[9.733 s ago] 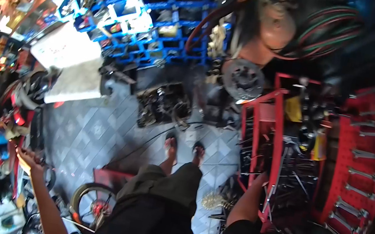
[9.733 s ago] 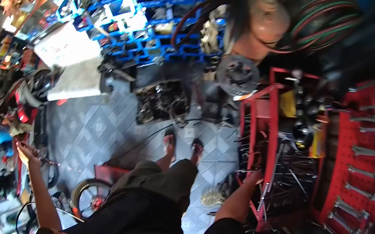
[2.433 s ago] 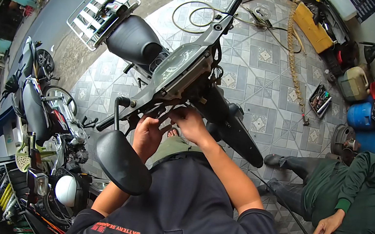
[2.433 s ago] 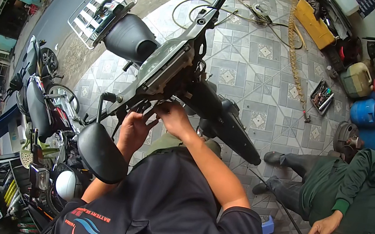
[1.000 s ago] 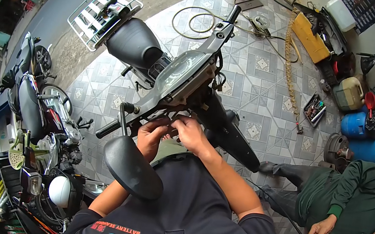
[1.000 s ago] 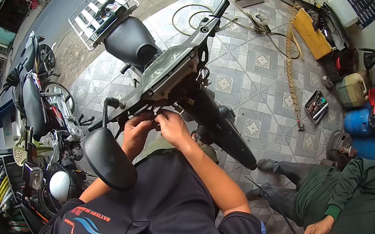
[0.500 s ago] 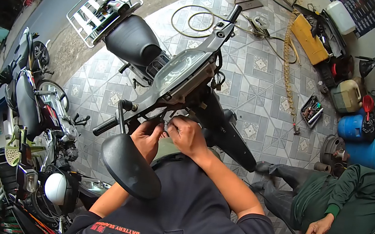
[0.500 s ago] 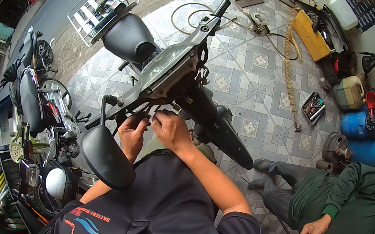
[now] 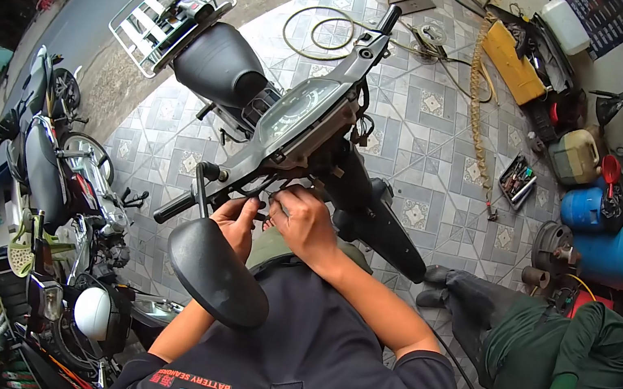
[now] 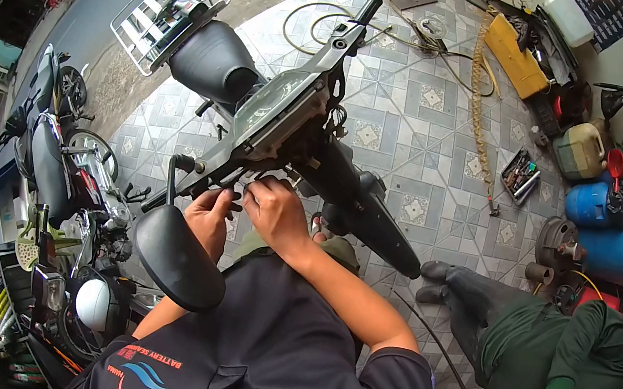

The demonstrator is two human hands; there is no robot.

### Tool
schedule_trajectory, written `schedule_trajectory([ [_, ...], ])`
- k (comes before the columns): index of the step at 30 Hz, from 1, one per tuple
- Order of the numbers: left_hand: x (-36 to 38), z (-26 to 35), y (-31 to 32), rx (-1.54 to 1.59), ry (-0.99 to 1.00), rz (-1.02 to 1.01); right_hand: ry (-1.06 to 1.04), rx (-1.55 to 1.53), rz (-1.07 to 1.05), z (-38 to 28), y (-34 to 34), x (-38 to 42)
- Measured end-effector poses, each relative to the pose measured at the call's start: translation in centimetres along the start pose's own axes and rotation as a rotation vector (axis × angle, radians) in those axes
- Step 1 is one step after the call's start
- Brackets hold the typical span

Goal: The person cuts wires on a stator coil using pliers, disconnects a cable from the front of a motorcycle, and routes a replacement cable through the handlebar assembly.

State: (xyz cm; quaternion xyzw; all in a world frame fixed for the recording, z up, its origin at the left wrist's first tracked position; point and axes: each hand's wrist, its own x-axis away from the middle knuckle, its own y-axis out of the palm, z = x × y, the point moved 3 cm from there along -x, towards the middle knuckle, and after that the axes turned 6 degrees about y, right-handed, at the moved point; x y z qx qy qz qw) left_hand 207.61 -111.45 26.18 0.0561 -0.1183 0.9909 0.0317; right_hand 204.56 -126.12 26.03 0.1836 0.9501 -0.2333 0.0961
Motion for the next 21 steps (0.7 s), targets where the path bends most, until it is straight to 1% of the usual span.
schedule_trajectory([
  [1, 0.0, 0.0, -0.1, -0.050, -0.023, -0.019, 0.000, -0.001, 0.002, -0.1, 0.0, 0.0],
  [2, -0.1, -0.1, -0.1, -0.051, -0.022, -0.019, 0.068, -0.055, -0.030, 0.0, 0.1, -0.1],
  [4, -0.1, -0.4, 0.5, -0.012, 0.014, -0.081, 0.206, -0.161, -0.095, 0.3, 0.3, -0.1],
  [5, -0.1, -0.5, 0.8, 0.007, 0.033, -0.113, 0.207, -0.161, -0.095, 0.4, 0.3, -0.1],
  [6, -0.2, -0.4, 0.8, 0.007, 0.032, -0.114, 0.259, -0.197, -0.097, 0.8, 0.4, 0.0],
  [8, -0.5, -0.1, 0.8, 0.033, -0.040, -0.072, 0.360, -0.269, -0.099, 1.3, 0.6, 0.0],
  [9, -0.6, -0.1, 0.9, 0.047, -0.075, -0.049, 0.359, -0.268, -0.099, 1.3, 0.5, 0.0],
  [12, 0.0, -0.5, 0.9, 0.079, -0.065, 0.004, 0.442, -0.350, -0.133, 1.4, 0.7, 0.0],
  [14, -0.3, -0.3, 0.8, 0.091, -0.053, 0.023, 0.424, -0.336, -0.116, 1.5, 0.9, -0.1],
  [17, -0.5, 0.0, 1.0, 0.042, 0.051, 0.067, 0.406, -0.298, -0.087, 1.5, 0.9, 0.2],
  [20, -1.1, -1.1, 0.4, 0.047, 0.030, 0.013, 0.403, -0.369, 0.015, 1.0, 1.0, 0.3],
  [21, -1.2, -1.3, 0.3, 0.049, 0.020, -0.008, 0.405, -0.368, 0.018, 1.2, 1.0, 0.4],
])
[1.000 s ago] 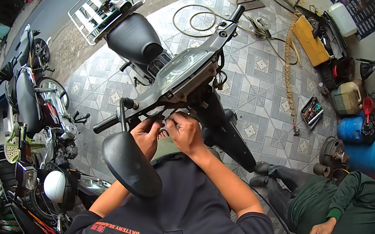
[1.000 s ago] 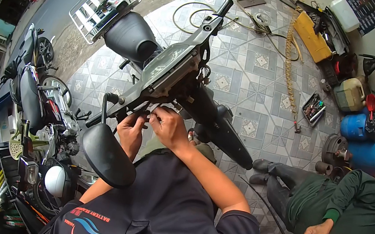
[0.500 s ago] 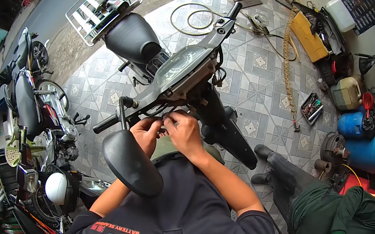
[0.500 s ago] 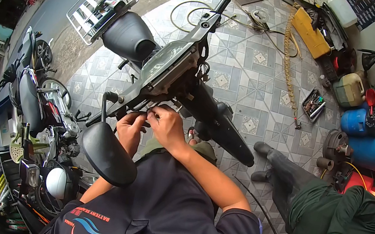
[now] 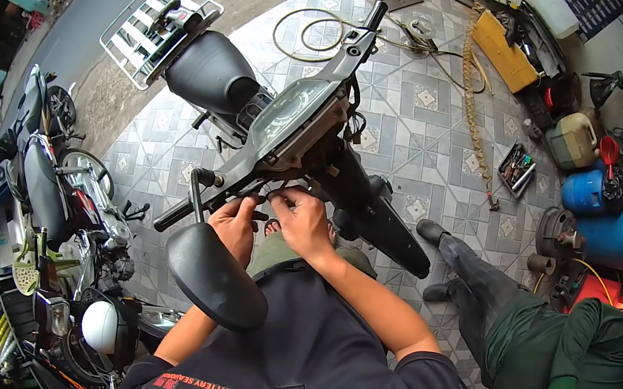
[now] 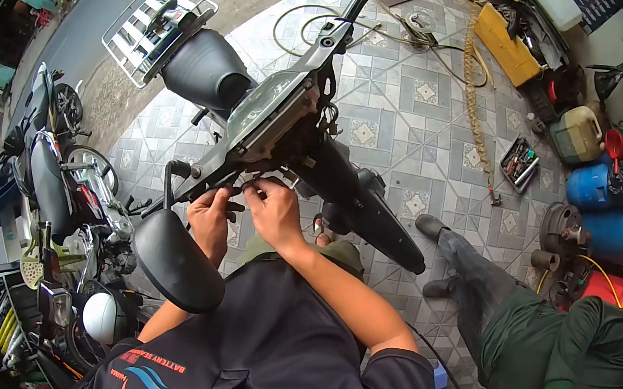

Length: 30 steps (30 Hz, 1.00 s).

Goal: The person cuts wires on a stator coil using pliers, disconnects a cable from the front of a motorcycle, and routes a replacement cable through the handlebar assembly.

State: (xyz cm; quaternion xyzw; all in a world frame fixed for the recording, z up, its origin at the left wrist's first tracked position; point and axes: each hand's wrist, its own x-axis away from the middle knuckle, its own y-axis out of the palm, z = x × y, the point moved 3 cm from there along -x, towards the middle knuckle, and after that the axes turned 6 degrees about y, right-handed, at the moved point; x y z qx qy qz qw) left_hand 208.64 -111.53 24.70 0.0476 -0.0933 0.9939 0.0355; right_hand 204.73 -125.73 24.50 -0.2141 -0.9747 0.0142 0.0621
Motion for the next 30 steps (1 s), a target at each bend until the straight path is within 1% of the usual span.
schedule_trajectory([
  [3, 0.0, 0.7, 0.3, 0.060, -0.061, -0.004, -0.001, 0.074, -0.021, 0.8, 0.0, -0.1],
  [5, -0.1, 0.9, 0.4, 0.089, -0.091, 0.000, 0.004, 0.068, -0.034, 0.9, -0.3, -0.2],
  [8, -0.2, 0.9, 0.3, 0.014, -0.155, -0.054, 0.009, 0.050, -0.060, 0.8, -0.4, -0.2],
  [9, -0.2, 0.7, 0.2, 0.012, -0.154, -0.054, 0.033, 0.059, -0.077, 0.9, -0.3, -0.1],
  [11, -0.4, -0.1, 0.4, 0.022, -0.159, -0.117, 0.080, 0.078, -0.106, 1.2, -0.3, 0.1],
  [13, -0.4, -0.2, 0.8, 0.027, -0.161, -0.149, 0.080, 0.077, -0.103, 1.4, -0.3, 0.0],
  [16, 0.0, 0.3, 2.1, 0.111, -0.334, -0.125, 0.074, 0.074, -0.103, 1.9, -0.2, -0.2],
  [21, -0.5, -1.8, 2.1, 0.100, -0.245, -0.081, 0.015, 0.144, -0.047, 2.1, -0.5, -0.4],
  [25, -0.7, -1.6, 2.5, 0.121, -0.168, -0.128, -0.048, 0.133, -0.025, 2.1, -0.5, -0.6],
  [27, -0.7, -1.1, 2.6, 0.033, -0.109, -0.104, -0.072, 0.103, -0.038, 2.3, -0.7, -0.6],
  [28, -0.6, -1.0, 2.7, -0.010, -0.080, -0.090, -0.070, 0.104, -0.035, 2.4, -0.7, -0.4],
  [30, -0.6, -1.5, 2.7, 0.002, -0.047, -0.088, -0.024, 0.074, -0.041, 2.9, -0.5, -0.2],
])
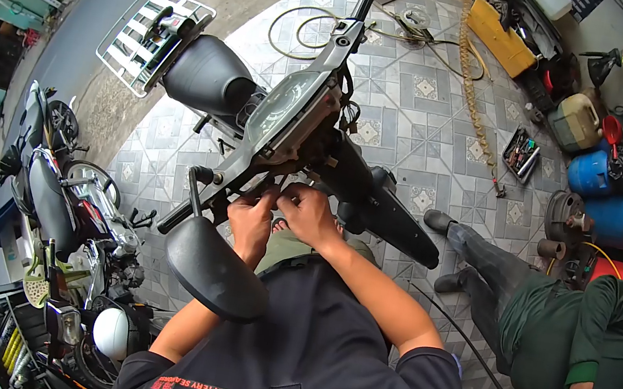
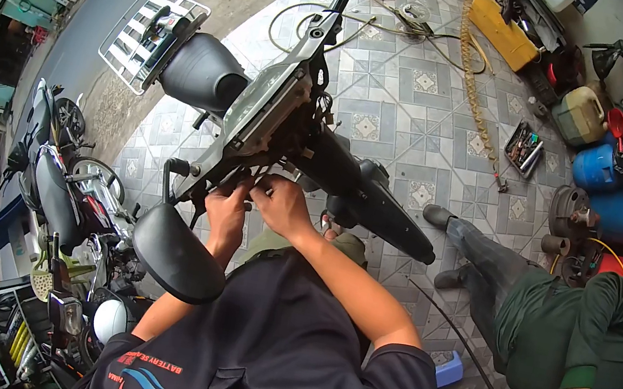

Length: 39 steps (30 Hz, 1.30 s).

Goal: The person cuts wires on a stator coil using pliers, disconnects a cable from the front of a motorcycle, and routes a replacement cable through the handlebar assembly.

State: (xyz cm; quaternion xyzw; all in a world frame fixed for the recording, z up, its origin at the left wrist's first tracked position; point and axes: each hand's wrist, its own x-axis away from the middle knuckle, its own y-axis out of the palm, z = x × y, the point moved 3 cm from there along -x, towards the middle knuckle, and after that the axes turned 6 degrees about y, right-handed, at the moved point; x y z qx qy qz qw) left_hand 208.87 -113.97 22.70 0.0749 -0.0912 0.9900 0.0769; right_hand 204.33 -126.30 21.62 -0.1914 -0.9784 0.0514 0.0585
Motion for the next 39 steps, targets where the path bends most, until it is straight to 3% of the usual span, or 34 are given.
schedule_trajectory([
  [2, 0.0, -0.1, 0.1, 0.017, 0.069, 0.007, 0.022, -0.014, -0.008, 0.4, 0.0, 0.0],
  [5, 0.5, 1.0, 0.3, 0.004, 0.012, 0.000, 0.220, -0.023, -0.154, 1.5, -0.2, -0.3],
  [9, 0.4, 1.0, 0.0, -0.001, -0.014, -0.051, 0.088, -0.078, 0.024, 0.5, -0.7, -0.2],
  [15, -0.2, -1.7, -0.1, -0.050, 0.074, -0.052, 0.084, -0.056, -0.134, -0.5, -1.2, -0.8],
  [18, -0.5, -2.3, 0.2, -0.124, 0.448, 0.116, 0.024, -0.026, -0.189, -0.1, -1.1, -0.5],
  [19, -0.5, -2.6, 0.1, -0.119, 0.446, 0.124, 0.048, 0.000, -0.193, -0.1, -1.2, -0.4],
  [22, -0.3, -2.7, -0.3, -0.288, 0.284, 0.085, 0.093, 0.054, -0.208, -1.1, -1.5, 0.1],
  [25, -0.8, -4.5, -0.3, -0.204, 0.238, 0.058, 0.205, 0.208, -0.231, -3.1, -2.4, 0.3],
  [30, -0.9, -4.1, 0.1, -0.068, 0.215, 0.085, 0.230, 0.212, -0.250, -6.5, -3.1, 0.3],
  [33, -0.6, -3.9, 0.3, -0.033, 0.180, 0.050, -0.012, 0.481, -0.245, -7.8, -3.1, 0.0],
  [35, -0.8, -3.6, 0.2, -0.021, 0.169, 0.035, -0.055, 0.524, -0.241, -8.3, -3.3, -0.3],
  [38, -0.7, -3.5, 0.3, 0.510, -0.144, -0.017, -0.136, 0.609, -0.228, -9.0, -3.9, -0.7],
  [39, -0.7, -3.0, 0.2, 0.519, -0.136, -0.006, -0.078, 0.579, -0.246, -8.9, -4.1, -0.6],
])
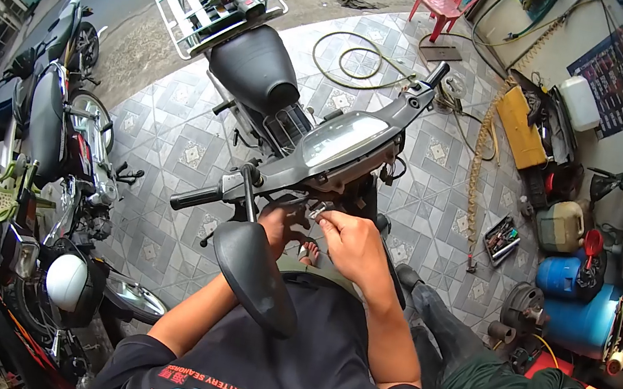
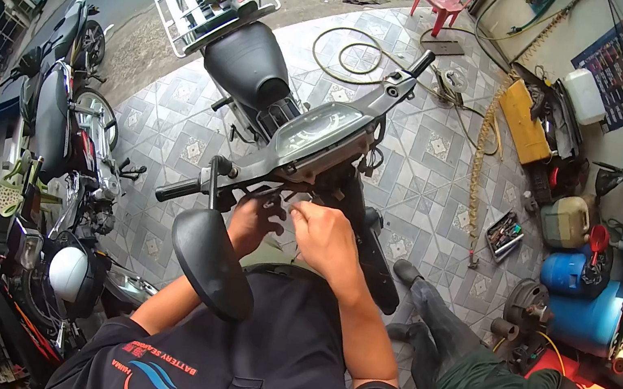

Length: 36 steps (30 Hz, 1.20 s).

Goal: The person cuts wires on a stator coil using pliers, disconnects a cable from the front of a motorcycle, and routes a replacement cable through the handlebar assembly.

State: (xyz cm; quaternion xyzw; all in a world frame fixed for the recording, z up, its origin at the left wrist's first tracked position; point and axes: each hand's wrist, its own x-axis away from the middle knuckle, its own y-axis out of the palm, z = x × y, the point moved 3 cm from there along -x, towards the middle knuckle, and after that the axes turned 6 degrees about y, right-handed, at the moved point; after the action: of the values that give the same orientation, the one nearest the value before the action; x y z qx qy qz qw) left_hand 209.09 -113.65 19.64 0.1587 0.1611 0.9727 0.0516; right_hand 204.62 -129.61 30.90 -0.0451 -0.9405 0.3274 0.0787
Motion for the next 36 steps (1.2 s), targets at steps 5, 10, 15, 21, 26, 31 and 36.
schedule_trajectory([
  [5, 0.4, -0.4, 0.2, 0.374, -0.405, -0.266, 0.070, -0.035, -0.063, 0.5, 0.2, 0.4],
  [10, 1.3, -1.3, 0.5, 0.274, -0.292, -0.378, -0.058, 0.110, 0.012, 0.2, 0.5, 0.1],
  [15, 1.9, 0.7, 1.7, 0.568, -0.342, -0.058, -0.075, 0.218, -0.014, -0.7, 0.9, 0.4],
  [21, 1.0, -1.1, 1.7, 0.316, -0.314, -0.116, -0.117, 0.273, -0.019, -0.9, 1.5, 1.6],
  [26, 0.7, -0.8, 1.8, 0.050, -0.189, -0.055, -0.009, 0.313, -0.072, -2.6, 1.0, 1.9],
  [31, 0.6, -1.1, 1.0, -0.241, 0.215, -0.053, 0.061, 0.194, -0.157, -2.8, 1.3, 2.3],
  [36, 0.8, -1.5, 0.4, -0.331, 0.298, -0.234, 0.054, 0.216, -0.166, -1.6, 1.6, 2.5],
])
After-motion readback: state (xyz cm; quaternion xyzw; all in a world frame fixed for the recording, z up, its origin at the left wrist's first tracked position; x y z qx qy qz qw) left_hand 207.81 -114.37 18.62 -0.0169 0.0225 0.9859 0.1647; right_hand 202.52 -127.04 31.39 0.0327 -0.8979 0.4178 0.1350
